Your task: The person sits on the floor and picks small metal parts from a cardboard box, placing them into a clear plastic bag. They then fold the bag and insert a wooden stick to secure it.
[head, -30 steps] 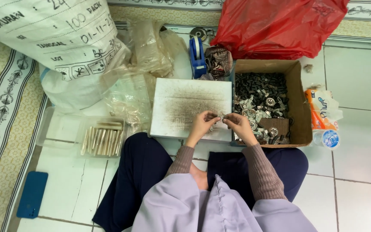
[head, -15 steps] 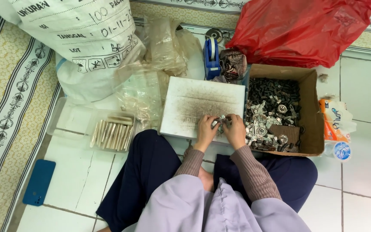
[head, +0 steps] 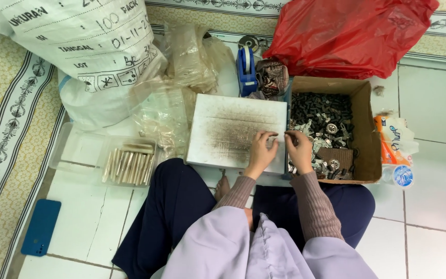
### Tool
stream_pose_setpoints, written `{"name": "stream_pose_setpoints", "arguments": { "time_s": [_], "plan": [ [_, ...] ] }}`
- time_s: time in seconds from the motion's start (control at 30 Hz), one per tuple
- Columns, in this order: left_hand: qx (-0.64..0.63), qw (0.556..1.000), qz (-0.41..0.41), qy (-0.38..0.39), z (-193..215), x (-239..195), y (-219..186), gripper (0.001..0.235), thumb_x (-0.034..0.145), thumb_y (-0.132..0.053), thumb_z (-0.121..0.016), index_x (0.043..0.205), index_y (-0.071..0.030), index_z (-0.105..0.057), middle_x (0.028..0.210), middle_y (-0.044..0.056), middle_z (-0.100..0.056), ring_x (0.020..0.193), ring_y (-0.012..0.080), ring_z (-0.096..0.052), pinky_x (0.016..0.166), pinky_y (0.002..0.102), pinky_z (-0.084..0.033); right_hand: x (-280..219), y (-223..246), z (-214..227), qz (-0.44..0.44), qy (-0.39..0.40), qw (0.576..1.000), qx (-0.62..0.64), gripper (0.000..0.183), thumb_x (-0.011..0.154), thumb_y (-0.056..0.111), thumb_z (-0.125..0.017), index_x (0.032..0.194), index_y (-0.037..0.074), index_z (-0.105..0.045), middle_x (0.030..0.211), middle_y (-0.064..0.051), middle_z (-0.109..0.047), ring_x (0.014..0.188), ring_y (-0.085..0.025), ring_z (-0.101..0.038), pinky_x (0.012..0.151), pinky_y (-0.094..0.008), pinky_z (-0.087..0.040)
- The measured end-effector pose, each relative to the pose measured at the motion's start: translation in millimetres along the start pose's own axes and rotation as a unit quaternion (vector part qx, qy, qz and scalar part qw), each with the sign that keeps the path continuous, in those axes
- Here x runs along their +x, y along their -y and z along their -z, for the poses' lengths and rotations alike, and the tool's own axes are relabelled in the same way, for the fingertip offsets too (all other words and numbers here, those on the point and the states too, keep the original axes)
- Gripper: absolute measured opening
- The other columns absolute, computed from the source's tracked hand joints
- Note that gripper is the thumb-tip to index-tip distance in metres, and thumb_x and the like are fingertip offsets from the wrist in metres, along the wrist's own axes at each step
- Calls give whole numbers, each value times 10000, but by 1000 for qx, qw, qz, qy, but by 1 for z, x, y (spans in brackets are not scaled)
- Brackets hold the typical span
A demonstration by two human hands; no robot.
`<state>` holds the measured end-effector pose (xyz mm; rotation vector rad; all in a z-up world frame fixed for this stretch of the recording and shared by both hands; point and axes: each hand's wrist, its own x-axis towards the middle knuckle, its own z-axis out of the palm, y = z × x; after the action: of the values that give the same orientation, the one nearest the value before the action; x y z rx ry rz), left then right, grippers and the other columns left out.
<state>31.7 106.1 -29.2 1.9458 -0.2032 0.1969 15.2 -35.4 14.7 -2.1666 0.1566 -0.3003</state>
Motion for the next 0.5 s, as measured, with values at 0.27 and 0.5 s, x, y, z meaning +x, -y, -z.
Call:
{"name": "stream_pose_setpoints", "arguments": {
  "time_s": [0.27, 0.5],
  "plan": [
    [-25, 977, 16, 213, -90, 10, -65, 430, 925, 26, -556, 1353, -16, -543, 1287, 247, -539, 1164, 481, -622, 969, 492, -561, 12, -63, 56, -141, 48, 989, -21, 414, 1033, 199, -583, 1359, -56, -595, 1274, -323, -635, 1224, -483, -593, 1002, -608, -481],
    [19, 976, 10, 218, -98, -28, -52, 362, 920, 24, -554, 1282, 6, -558, 1206, 248, -566, 1094, 466, -644, 905, 482, -572, -9, -138, 29, -117, 164, 966, -164, 485, 992, 226, -582, 1413, -14, -596, 1290, -328, -655, 1227, -512, -599, 1074, -603, -468]
  ]
}}
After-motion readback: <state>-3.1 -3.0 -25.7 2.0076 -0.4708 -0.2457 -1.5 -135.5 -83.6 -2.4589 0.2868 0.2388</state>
